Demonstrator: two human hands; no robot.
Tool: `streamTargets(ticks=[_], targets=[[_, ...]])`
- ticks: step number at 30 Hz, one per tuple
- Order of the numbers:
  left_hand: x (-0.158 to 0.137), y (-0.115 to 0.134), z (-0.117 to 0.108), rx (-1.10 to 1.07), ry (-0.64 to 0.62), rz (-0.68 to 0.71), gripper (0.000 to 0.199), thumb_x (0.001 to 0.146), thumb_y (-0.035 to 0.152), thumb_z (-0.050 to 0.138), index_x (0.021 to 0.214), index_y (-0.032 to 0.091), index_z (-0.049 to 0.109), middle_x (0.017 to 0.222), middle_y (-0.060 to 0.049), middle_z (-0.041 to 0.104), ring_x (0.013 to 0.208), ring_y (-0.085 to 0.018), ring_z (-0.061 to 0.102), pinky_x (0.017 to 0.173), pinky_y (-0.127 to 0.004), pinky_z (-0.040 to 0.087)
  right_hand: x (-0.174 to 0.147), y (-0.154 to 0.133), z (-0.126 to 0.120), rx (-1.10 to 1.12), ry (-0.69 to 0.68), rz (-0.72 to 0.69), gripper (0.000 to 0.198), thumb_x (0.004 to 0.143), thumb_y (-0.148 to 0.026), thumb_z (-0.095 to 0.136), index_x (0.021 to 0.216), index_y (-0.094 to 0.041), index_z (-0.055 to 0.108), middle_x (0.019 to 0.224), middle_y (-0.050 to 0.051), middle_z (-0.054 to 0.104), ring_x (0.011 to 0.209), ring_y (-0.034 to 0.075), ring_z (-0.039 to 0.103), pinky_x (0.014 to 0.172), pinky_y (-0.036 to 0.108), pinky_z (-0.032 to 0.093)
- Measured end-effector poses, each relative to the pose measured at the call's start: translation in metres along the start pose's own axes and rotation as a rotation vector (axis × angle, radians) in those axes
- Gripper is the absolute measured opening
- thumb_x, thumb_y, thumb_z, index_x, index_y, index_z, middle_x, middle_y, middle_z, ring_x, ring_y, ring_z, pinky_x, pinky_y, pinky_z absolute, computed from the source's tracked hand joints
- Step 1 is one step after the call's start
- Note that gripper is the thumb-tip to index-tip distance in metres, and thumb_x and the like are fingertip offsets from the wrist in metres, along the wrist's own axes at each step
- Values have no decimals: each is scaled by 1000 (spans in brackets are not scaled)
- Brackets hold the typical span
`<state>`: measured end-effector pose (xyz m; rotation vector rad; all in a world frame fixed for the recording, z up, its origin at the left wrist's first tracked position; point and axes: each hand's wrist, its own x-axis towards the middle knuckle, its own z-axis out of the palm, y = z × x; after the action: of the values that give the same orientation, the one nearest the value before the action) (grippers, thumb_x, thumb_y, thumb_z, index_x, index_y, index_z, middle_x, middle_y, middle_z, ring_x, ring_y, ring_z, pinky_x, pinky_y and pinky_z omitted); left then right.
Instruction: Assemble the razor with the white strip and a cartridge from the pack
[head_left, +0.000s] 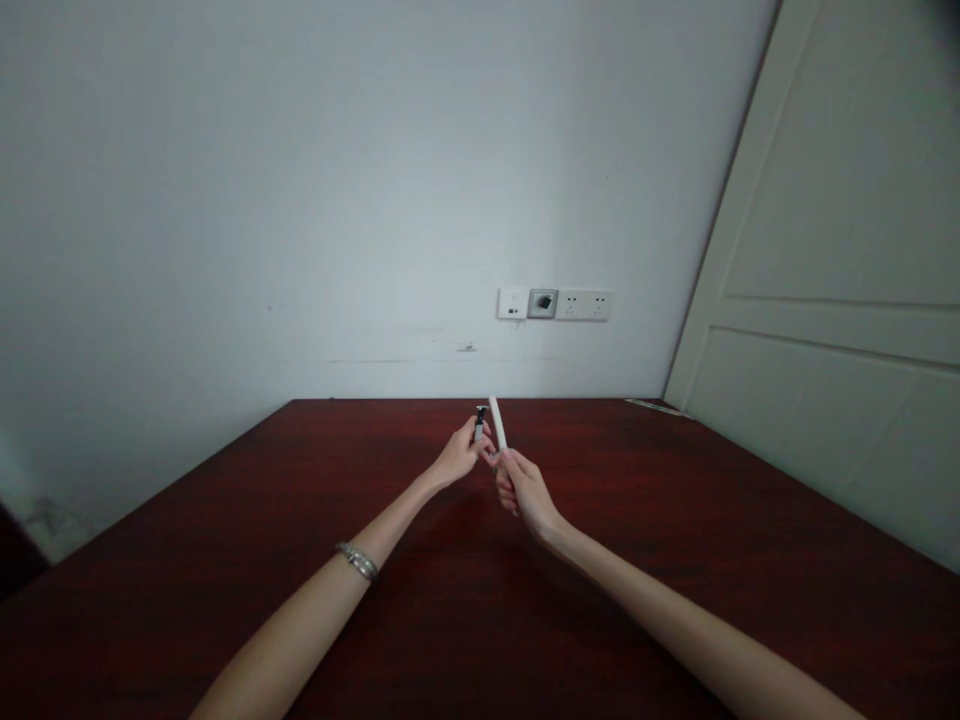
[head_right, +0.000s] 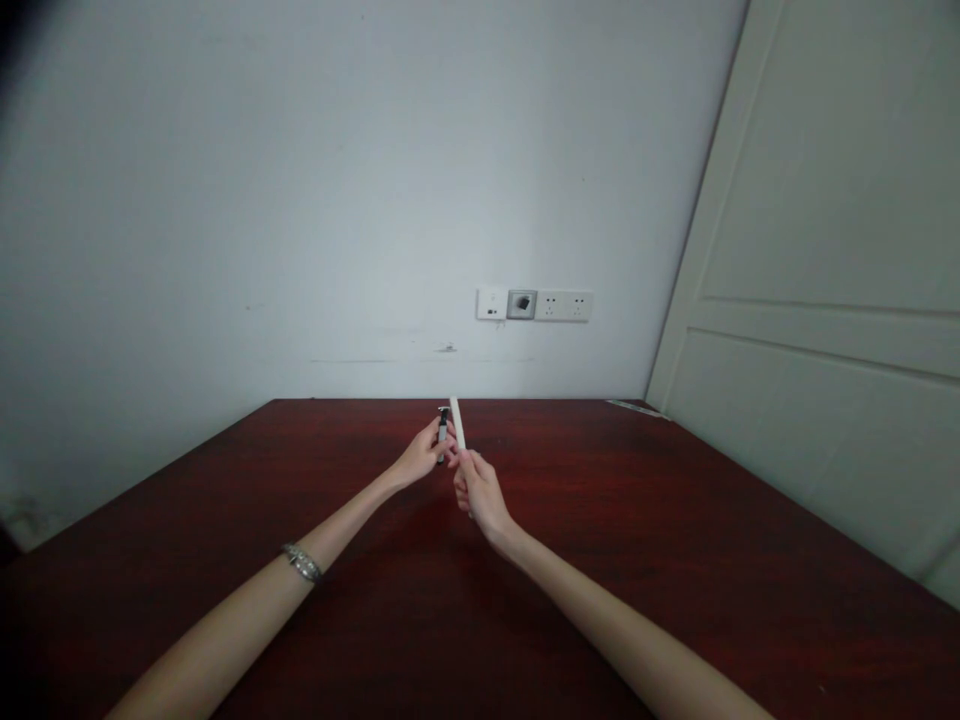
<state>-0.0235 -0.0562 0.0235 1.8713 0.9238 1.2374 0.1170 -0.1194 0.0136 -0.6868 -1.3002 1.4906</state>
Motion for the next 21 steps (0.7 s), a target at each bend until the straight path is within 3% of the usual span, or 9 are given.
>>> streamTargets(ticks=[5, 10, 15, 21], targets=[[1, 1, 0, 18, 46, -9, 10, 80, 17, 46, 89, 17, 42, 72, 1, 56, 61, -10, 58, 57, -20, 44, -4, 4, 4, -19, -2, 61, 43, 71, -62, 52, 73, -20, 44, 47, -11, 28, 36, 3, 18, 34, 16, 13], [-1, 3, 0, -16, -3, 0, 8, 80, 18, 46, 87, 17, 44, 72, 1, 55, 57, -9, 56, 59, -23, 46, -1, 4, 6, -7, 74, -40, 41, 72, -60, 52, 74, -20, 45, 48, -11, 25, 38, 3, 17, 34, 15, 12], [-2, 4, 0, -15, 24, -10, 9, 79, 17, 48, 87, 17, 45, 74, 1, 56, 60, -10, 58, 58, -22, 46, 0, 7, 6, -23, 89, -6, 43, 70, -61, 53, 73, -19, 45, 48, -10, 27, 38, 3, 19, 34, 15, 12], [-3, 6, 0, -37, -27, -2, 8, 81, 19, 47, 86, 16, 43, 66, 1, 56, 56, -10, 57, 58, -23, 46, 7, 6, 4, -4, 102, -78, 40, 72, -58, 53, 72, -19, 45, 49, -10, 27, 39, 3, 17, 34, 15, 12]])
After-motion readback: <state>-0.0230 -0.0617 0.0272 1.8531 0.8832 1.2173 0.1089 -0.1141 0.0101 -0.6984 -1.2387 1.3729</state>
